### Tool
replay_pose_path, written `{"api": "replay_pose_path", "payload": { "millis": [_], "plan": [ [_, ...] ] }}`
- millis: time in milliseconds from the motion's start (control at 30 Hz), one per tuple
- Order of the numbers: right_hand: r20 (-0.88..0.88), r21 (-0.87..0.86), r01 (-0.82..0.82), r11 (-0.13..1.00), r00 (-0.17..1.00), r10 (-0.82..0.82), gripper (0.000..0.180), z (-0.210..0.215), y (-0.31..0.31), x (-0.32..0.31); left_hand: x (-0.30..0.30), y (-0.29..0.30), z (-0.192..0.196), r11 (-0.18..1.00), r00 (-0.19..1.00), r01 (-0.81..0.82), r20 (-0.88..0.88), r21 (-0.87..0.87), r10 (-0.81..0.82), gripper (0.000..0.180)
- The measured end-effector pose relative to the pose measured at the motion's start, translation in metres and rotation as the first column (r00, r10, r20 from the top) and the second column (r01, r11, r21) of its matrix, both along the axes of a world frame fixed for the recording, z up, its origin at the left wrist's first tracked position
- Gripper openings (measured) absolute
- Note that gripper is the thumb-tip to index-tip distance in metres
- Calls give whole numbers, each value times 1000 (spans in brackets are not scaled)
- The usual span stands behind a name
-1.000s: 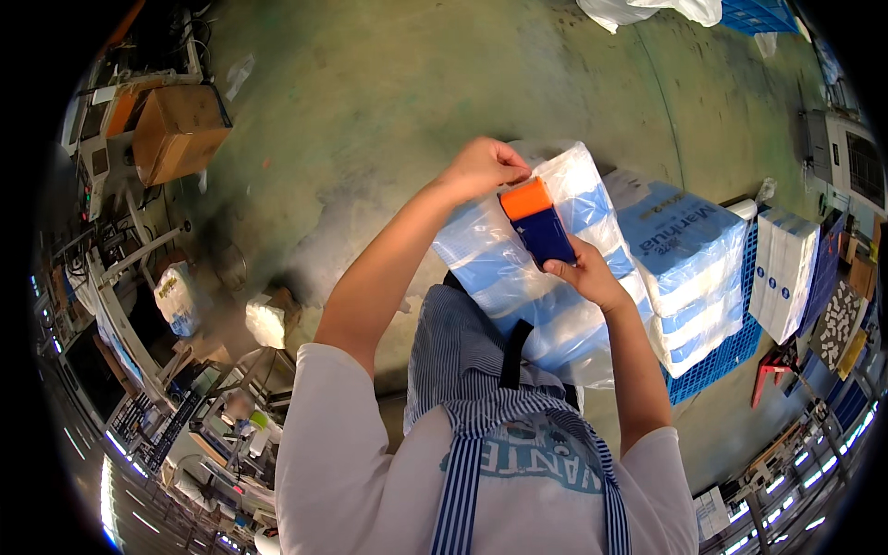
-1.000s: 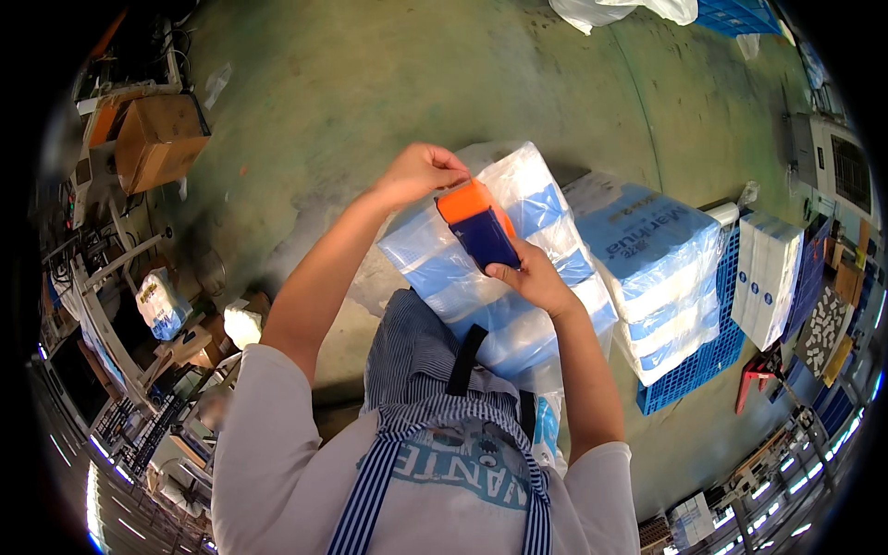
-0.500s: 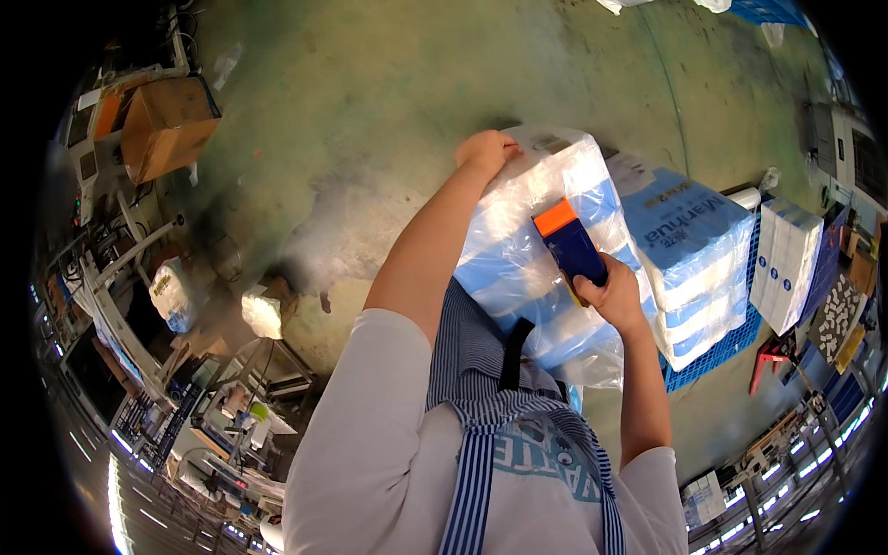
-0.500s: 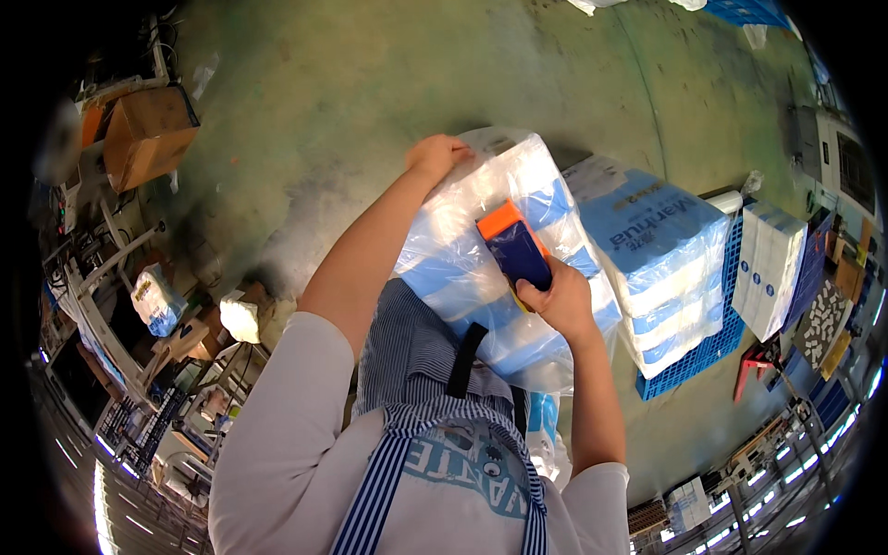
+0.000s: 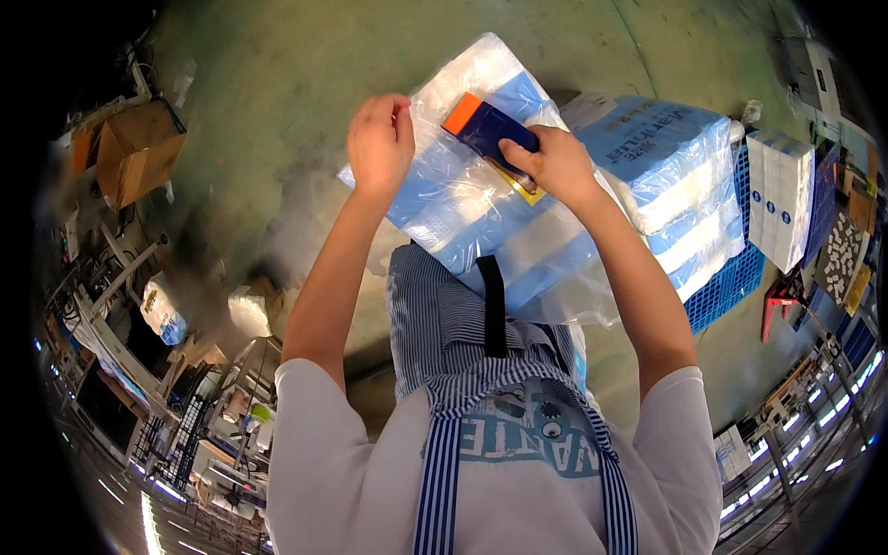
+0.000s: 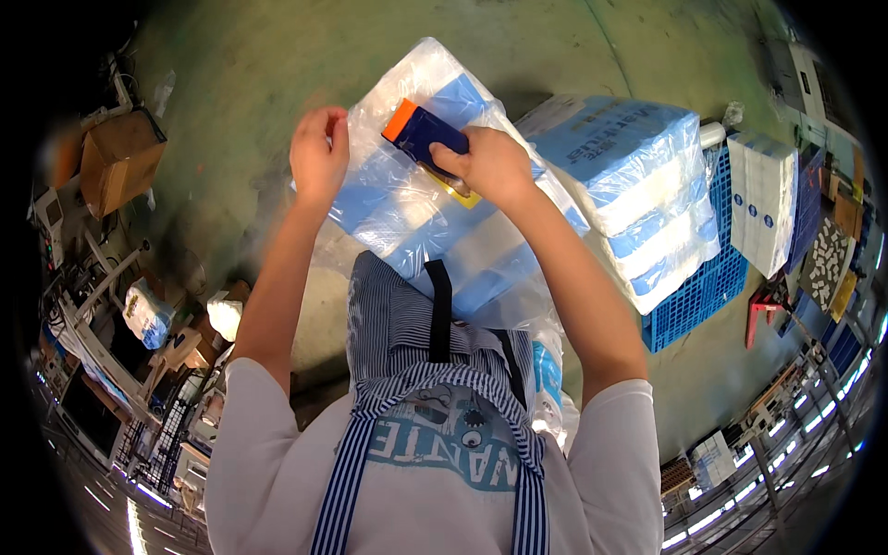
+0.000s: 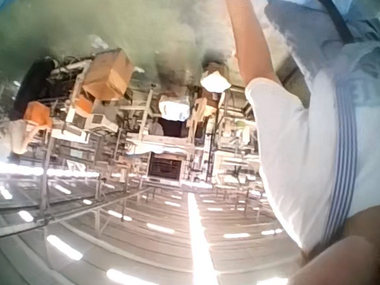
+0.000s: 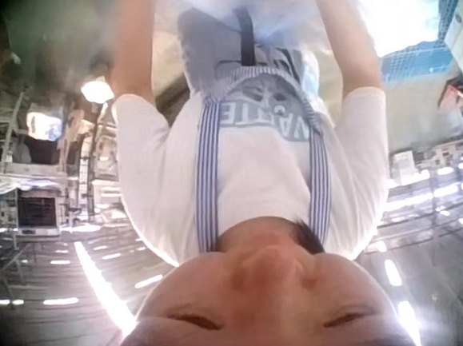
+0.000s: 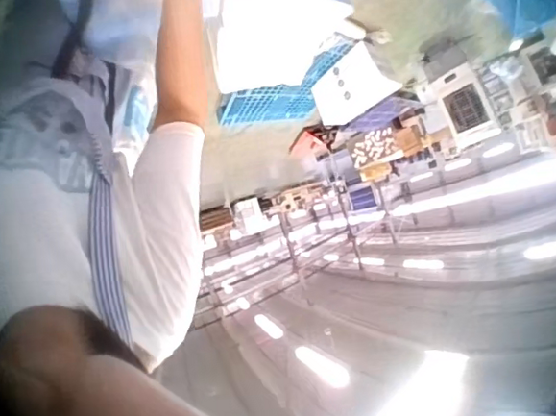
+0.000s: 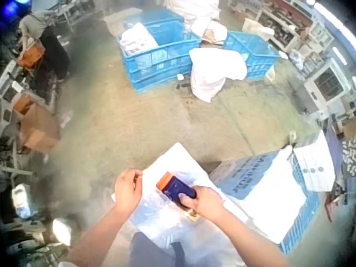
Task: The person places three tissue boxes into a plastic bag, folds the bag over, and seals the package with tape using a tape dispenser.
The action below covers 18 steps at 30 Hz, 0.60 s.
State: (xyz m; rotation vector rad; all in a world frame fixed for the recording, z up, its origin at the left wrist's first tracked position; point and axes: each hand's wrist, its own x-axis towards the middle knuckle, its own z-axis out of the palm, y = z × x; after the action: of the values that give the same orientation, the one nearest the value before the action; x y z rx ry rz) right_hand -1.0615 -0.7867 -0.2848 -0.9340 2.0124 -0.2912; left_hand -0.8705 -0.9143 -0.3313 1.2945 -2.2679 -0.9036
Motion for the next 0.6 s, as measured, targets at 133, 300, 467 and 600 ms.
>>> {"api": "replay_pose_path", "payload": {
  "millis": [133, 300, 467, 600],
  "plan": [
    [73, -63, -79, 995, 994, 84, 58, -13, 4, -8, 27, 152, 38, 935, 936, 344, -114, 87, -334, 14],
    [-12, -142, -117, 983, 993, 117, 58, -18, 11, -2, -44, 313, 18, 810, 807, 583, 62, 66, -587, 55],
    [-123, -114, -227, 967, 969, 213, 54, -14, 8, 2, -66, 397, 25, 597, 627, 765, -486, 241, -609, 57],
    [-129, -185, -199, 962, 976, 177, 55, -22, 12, -1, -41, 390, 64, 665, 701, 701, -425, 258, -573, 52]
  ]
}}
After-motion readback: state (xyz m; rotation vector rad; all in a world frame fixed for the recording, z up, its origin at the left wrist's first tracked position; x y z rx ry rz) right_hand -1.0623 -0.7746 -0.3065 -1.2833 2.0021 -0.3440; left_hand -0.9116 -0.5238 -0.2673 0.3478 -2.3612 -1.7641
